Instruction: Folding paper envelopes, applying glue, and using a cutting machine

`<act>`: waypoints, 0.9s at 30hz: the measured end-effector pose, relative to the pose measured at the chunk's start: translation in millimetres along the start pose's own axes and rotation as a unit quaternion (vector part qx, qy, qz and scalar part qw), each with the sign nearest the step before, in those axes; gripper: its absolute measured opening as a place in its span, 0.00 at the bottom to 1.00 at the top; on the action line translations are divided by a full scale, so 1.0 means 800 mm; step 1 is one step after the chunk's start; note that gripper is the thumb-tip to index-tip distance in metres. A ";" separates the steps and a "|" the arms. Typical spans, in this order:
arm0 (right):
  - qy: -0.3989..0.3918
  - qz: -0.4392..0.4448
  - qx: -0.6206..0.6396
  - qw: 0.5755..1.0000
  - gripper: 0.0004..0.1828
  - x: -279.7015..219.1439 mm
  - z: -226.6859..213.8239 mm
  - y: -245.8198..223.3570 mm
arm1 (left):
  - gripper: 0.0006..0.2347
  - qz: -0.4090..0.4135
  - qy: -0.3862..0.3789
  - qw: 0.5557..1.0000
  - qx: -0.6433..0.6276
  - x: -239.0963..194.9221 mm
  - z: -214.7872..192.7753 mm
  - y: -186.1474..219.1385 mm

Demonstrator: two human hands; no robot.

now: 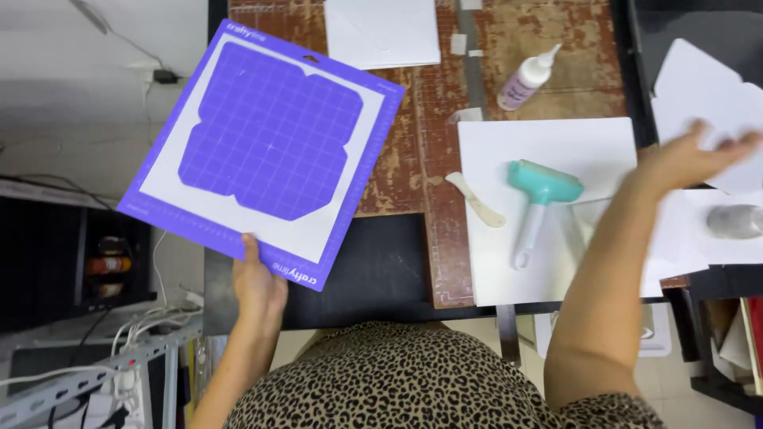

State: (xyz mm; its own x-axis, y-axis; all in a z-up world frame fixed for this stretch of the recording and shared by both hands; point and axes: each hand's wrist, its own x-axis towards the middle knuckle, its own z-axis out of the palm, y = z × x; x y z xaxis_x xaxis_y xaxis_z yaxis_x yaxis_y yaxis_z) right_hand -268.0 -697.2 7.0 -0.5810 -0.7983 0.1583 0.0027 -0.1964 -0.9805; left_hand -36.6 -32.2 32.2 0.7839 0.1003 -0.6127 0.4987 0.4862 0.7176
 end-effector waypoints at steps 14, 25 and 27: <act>-0.817 -0.519 -0.087 0.237 0.44 -0.604 -0.169 -0.250 | 0.17 0.043 -0.251 0.958 0.134 -0.039 -0.049 -0.005; -0.761 -0.573 0.017 0.303 0.19 -0.630 -0.181 -0.214 | 0.11 0.056 -0.288 0.932 0.215 0.012 -0.153 -0.044; -0.794 -0.508 0.022 0.335 0.14 -0.630 -0.167 -0.234 | 0.10 0.045 -0.286 0.931 0.220 0.017 -0.169 -0.053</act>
State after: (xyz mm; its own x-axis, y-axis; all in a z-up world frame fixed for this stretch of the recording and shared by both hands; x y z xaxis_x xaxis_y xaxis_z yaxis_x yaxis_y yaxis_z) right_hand -84.2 -181.9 94.9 0.8636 0.4023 0.3039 0.4916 -0.8057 -0.3305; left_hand -96.9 65.6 -51.7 0.8358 -0.4170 -0.3571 0.4258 0.0817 0.9011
